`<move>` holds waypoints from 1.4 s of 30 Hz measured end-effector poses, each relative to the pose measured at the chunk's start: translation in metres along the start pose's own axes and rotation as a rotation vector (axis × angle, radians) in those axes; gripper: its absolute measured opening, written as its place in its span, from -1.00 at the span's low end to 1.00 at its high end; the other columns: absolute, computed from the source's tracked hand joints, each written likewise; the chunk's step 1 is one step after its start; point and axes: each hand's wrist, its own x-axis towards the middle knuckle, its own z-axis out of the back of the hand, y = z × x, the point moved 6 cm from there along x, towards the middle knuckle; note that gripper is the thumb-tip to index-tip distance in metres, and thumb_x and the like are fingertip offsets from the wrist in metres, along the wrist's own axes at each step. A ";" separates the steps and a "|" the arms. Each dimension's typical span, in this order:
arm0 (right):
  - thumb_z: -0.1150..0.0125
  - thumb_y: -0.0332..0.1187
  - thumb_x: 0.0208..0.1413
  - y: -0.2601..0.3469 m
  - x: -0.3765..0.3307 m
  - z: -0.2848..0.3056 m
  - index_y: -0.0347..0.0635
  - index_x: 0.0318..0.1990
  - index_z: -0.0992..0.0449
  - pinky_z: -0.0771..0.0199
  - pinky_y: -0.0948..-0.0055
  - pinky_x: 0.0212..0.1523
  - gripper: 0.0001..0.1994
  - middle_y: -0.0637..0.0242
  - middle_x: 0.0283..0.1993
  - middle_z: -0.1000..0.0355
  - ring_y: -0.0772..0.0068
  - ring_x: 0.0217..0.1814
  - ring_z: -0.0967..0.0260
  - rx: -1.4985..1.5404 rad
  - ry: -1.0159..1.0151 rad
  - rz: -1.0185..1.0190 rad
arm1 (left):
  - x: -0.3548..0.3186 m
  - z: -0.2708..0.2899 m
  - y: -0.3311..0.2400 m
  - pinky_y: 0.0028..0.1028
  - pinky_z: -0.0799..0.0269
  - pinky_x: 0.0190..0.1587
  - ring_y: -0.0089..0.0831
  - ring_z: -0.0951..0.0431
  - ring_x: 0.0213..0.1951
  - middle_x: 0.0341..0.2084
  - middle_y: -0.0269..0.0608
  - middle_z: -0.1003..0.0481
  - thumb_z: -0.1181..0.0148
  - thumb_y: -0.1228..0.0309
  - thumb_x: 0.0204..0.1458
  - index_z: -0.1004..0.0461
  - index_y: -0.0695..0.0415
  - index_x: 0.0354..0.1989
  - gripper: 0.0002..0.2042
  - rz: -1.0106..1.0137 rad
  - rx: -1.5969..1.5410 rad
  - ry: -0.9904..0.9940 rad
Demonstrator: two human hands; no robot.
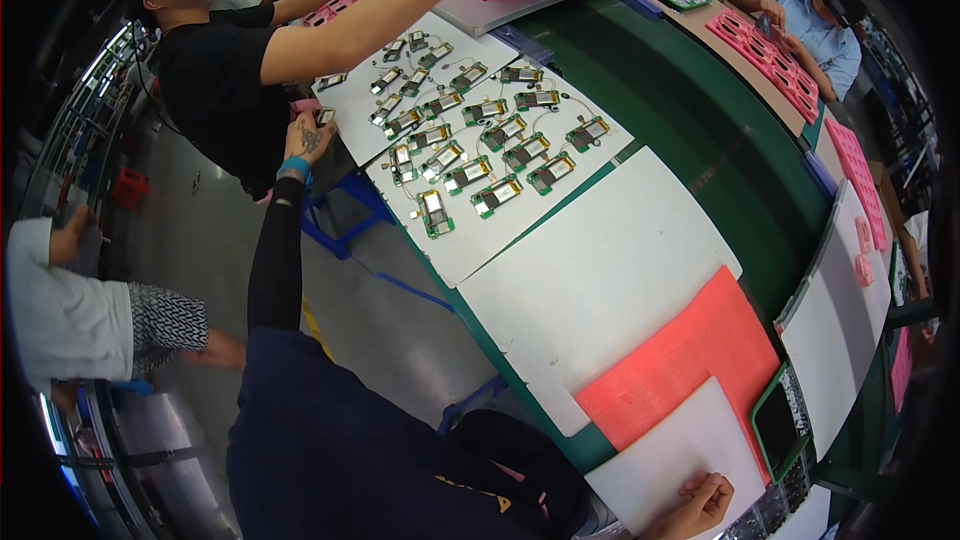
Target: The recorder is inspecting small printed circuit boards (PCBs) and placing them into a compartmentalized tray on an assembly line.
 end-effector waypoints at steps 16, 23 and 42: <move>-0.10 -0.46 0.24 -0.001 -0.002 0.001 -0.21 -0.32 -0.45 -0.41 0.49 -0.19 -0.92 0.28 -0.46 -0.39 0.42 -0.38 -0.32 -0.012 -0.009 0.015 | 0.029 -0.032 -0.027 -0.19 -0.57 -0.04 0.06 -0.65 -0.13 -0.12 0.11 -0.64 -0.22 0.29 0.11 -0.52 0.20 0.14 -0.57 -0.126 0.079 -0.192; -0.10 -0.46 0.24 -0.002 -0.002 0.006 -0.21 -0.33 -0.43 -0.40 0.48 -0.20 -0.91 0.28 -0.47 -0.38 0.43 -0.40 -0.30 -0.022 -0.034 0.019 | 0.036 -0.044 -0.033 -0.24 -0.51 0.11 0.09 -0.60 0.04 0.03 0.14 -0.59 -0.20 0.30 0.14 -0.40 0.28 0.27 -0.47 -0.135 -0.278 0.013; -0.13 -0.44 0.26 0.004 -0.004 -0.003 -0.21 -0.38 -0.43 -0.41 0.53 -0.24 -0.86 0.31 -0.48 -0.37 0.48 -0.44 -0.28 -0.094 -0.109 0.022 | 0.152 -0.111 -0.001 0.15 -0.11 0.39 0.19 -0.23 0.38 0.37 0.24 -0.25 0.24 -0.15 0.32 -0.37 0.27 0.30 -0.29 0.140 0.111 0.018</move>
